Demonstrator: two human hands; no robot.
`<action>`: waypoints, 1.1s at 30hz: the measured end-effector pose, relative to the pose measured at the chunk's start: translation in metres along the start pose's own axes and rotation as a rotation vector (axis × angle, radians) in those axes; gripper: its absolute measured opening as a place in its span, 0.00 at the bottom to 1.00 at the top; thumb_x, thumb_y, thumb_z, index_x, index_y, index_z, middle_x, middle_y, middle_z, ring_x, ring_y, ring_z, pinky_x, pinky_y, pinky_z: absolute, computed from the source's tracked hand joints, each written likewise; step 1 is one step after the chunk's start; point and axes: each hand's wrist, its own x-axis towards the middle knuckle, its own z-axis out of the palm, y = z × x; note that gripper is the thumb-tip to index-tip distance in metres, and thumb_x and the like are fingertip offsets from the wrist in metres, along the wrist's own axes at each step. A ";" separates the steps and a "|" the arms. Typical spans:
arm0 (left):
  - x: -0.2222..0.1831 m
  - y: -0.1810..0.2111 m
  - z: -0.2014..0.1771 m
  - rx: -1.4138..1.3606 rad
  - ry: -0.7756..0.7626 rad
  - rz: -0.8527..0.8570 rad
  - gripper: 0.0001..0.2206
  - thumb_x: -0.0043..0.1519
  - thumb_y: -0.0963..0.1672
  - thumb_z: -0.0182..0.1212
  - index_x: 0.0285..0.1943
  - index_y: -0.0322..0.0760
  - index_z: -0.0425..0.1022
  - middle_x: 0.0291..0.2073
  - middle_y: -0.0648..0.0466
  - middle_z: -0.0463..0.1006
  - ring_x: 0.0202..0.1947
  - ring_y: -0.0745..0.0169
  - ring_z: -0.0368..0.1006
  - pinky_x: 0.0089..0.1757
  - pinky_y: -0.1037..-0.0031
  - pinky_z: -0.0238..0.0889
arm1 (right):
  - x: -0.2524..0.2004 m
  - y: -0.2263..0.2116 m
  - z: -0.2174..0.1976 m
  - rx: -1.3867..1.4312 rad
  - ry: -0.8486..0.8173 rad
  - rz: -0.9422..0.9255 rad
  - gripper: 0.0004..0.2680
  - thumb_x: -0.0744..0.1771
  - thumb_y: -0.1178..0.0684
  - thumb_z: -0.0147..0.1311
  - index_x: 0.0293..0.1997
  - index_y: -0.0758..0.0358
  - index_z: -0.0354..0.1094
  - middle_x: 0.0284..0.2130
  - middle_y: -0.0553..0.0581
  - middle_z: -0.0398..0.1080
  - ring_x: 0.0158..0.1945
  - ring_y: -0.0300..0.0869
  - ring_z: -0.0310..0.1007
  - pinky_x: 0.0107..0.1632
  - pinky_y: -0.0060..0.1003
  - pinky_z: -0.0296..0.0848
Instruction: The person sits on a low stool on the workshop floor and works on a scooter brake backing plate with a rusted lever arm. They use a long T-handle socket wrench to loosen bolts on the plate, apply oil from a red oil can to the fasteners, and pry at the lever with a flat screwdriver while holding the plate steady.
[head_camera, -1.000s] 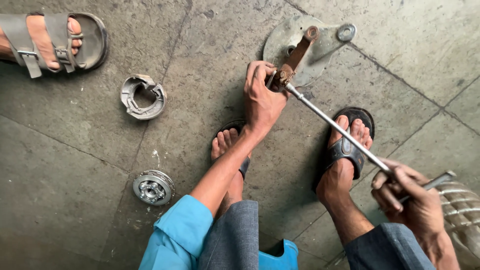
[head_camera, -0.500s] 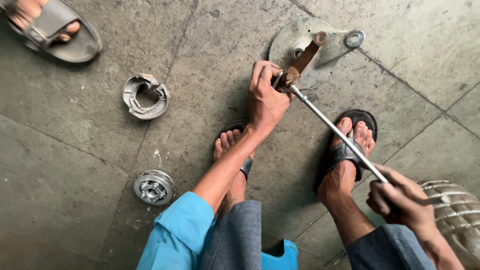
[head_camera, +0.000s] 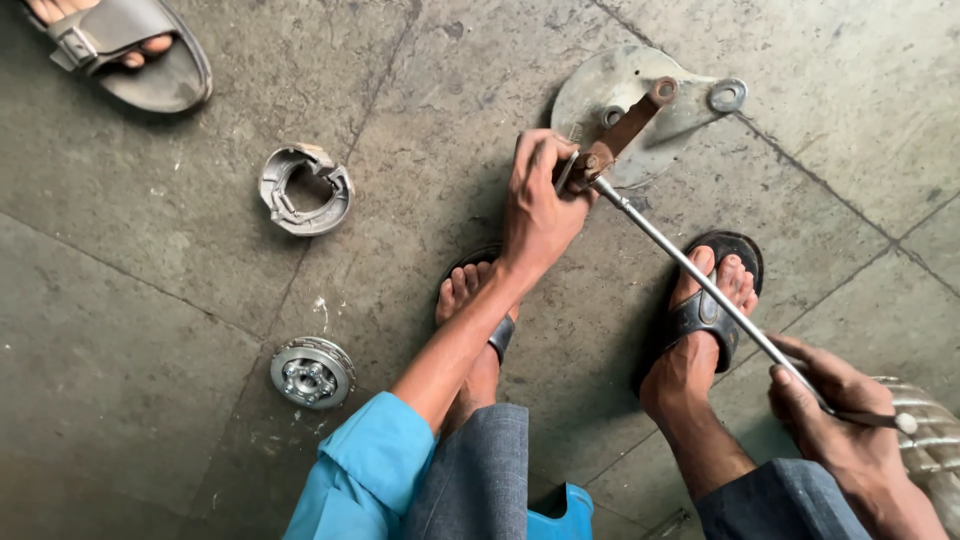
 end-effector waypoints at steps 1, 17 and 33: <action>-0.002 -0.003 0.000 0.008 -0.012 0.032 0.17 0.52 0.38 0.71 0.45 0.30 0.67 0.46 0.45 0.67 0.45 0.49 0.72 0.42 0.66 0.70 | 0.000 -0.009 -0.002 -0.049 0.022 0.026 0.15 0.67 0.59 0.54 0.62 0.71 0.69 0.28 0.50 0.69 0.29 0.34 0.64 0.31 0.30 0.64; -0.020 -0.023 -0.037 0.010 -0.349 -0.062 0.15 0.73 0.40 0.49 0.69 0.31 0.65 0.41 0.41 0.77 0.30 0.45 0.77 0.27 0.67 0.71 | 0.016 0.034 -0.017 0.483 -0.093 0.116 0.15 0.71 0.59 0.49 0.65 0.77 0.67 0.27 0.50 0.57 0.26 0.36 0.56 0.28 0.34 0.58; -0.012 -0.022 -0.041 0.066 -0.265 0.181 0.17 0.69 0.37 0.54 0.68 0.28 0.67 0.36 0.39 0.76 0.35 0.39 0.76 0.34 0.62 0.70 | 0.004 0.020 0.011 0.188 0.008 -0.091 0.14 0.68 0.63 0.51 0.61 0.76 0.69 0.26 0.53 0.66 0.26 0.37 0.63 0.28 0.35 0.65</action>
